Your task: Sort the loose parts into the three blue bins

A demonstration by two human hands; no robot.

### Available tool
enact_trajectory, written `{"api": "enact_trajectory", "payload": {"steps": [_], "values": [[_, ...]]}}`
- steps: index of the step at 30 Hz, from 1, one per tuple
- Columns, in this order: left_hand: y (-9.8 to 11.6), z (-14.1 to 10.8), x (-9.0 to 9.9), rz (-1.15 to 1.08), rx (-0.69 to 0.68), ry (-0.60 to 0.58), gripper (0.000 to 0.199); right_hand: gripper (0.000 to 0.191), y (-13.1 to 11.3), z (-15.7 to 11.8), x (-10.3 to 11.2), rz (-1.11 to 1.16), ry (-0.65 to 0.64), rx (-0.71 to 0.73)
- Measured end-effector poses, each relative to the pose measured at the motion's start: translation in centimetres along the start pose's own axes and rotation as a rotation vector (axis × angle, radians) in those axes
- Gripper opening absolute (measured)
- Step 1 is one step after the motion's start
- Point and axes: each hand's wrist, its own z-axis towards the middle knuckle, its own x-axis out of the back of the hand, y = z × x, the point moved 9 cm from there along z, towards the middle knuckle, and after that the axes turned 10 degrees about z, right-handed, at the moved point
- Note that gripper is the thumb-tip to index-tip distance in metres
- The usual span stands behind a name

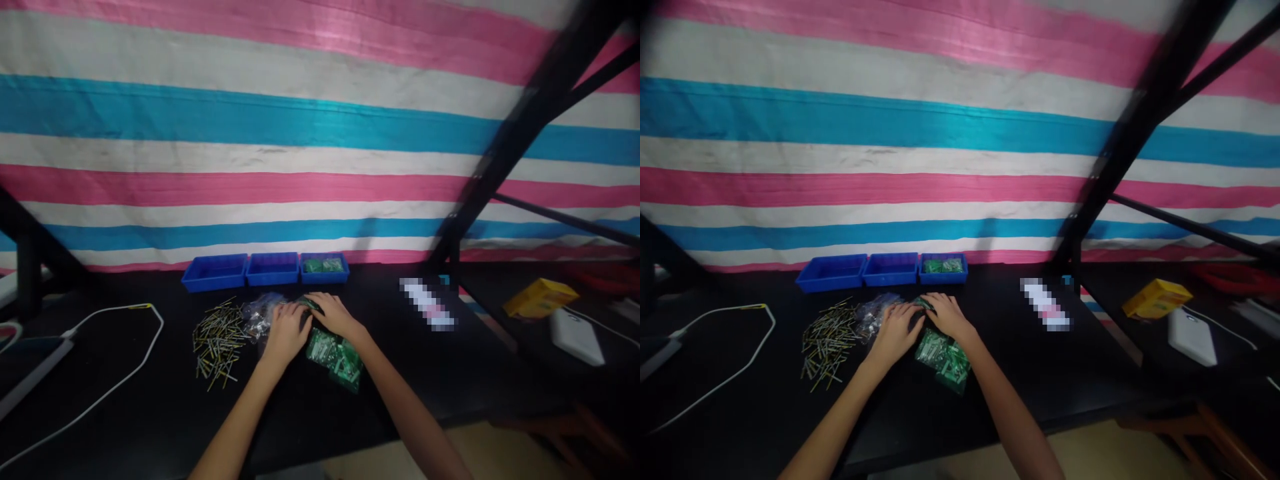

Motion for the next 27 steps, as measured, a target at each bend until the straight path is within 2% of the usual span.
{"api": "enact_trajectory", "payload": {"steps": [7,14,17,22,24,27], "values": [[0.0,0.1,-0.9,-0.037,-0.034,-0.079,0.024,0.039,1.1,-0.3,1.3,-0.113,0.094,-0.128],[0.7,0.1,-0.9,-0.081,-0.063,-0.089,0.025,0.028,1.7,-0.3,2.1,-0.012,0.147,-0.139],[0.5,0.3,0.4,-0.111,-0.013,-0.025,0.023,0.026,2.1,-0.3,2.4,0.109,0.191,-0.138],[-0.7,0.4,2.7,-0.165,0.137,0.160,0.020,0.022,3.4,-0.1,2.8,0.385,0.323,-0.202],[-1.6,0.1,3.1,-0.194,0.215,0.234,0.025,0.020,3.0,0.1,3.1,0.533,0.356,-0.160],[-2.8,-0.2,3.1,-0.259,0.303,0.304,0.040,0.019,1.3,0.6,3.1,0.755,0.302,-0.072]]}}
